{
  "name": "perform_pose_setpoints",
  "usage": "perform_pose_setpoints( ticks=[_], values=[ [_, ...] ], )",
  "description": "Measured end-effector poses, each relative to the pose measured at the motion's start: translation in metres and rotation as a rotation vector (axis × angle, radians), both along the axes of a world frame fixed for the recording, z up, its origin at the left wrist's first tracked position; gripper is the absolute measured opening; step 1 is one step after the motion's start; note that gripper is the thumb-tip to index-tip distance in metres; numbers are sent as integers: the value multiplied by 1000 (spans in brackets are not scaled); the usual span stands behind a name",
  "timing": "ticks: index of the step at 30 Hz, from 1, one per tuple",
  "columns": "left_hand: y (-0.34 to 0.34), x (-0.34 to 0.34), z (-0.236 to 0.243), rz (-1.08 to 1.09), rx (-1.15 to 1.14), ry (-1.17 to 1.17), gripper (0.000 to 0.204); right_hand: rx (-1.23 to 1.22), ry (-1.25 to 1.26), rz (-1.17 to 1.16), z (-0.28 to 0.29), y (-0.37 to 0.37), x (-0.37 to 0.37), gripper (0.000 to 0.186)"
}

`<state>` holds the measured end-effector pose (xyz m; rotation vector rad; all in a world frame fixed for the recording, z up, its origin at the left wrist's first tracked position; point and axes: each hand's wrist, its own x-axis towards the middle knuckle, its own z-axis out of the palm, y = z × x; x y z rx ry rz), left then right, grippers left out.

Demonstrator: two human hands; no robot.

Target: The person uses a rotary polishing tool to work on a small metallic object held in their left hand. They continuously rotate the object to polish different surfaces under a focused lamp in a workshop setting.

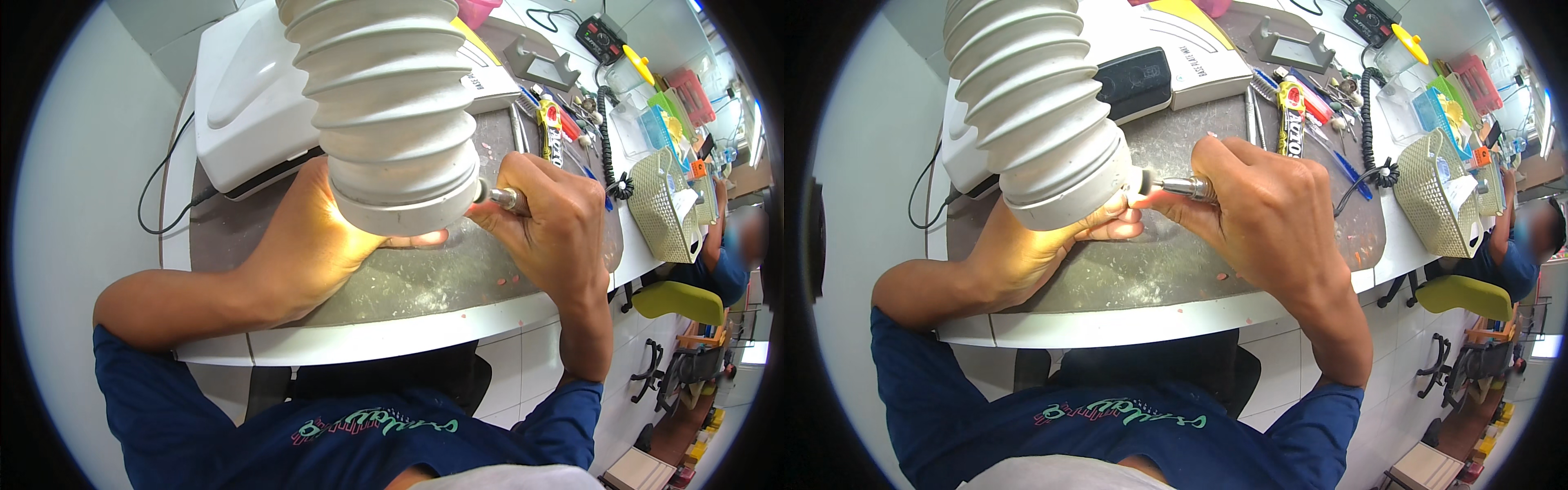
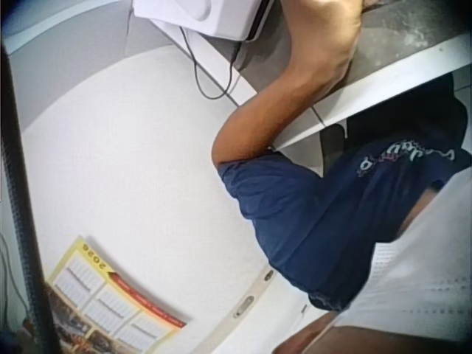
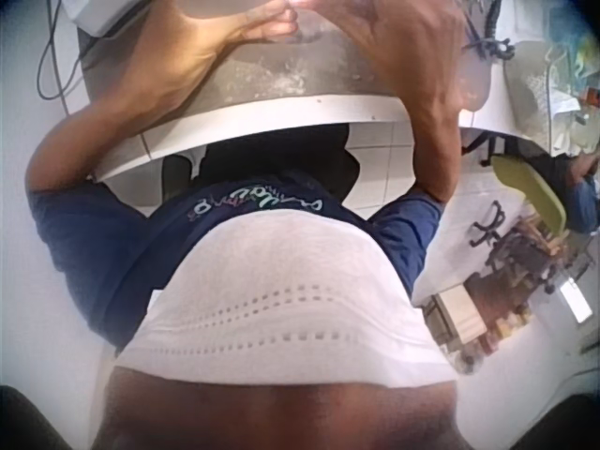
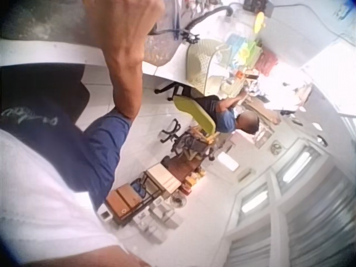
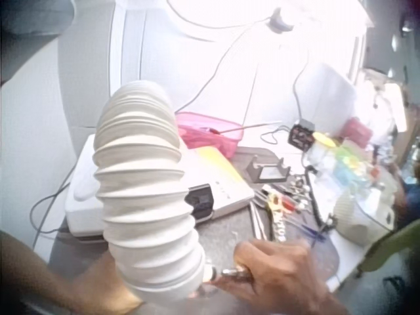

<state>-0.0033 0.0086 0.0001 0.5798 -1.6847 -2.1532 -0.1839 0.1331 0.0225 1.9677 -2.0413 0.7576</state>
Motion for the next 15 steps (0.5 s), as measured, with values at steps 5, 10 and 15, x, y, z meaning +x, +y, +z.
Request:
perform_pose_setpoints(
  ticks=[5,10,15],
  values=[
    [0,-1,2,-10,41,-16,42,-18,23,-4,0,1,0,40],
    [1,-1,1,-23,80,46,39,-42,91,24,-3,1,0,41],
    [-1,-1,1,-57,71,75,38,-24,105,35,-2,2,1,42]
  ],
)
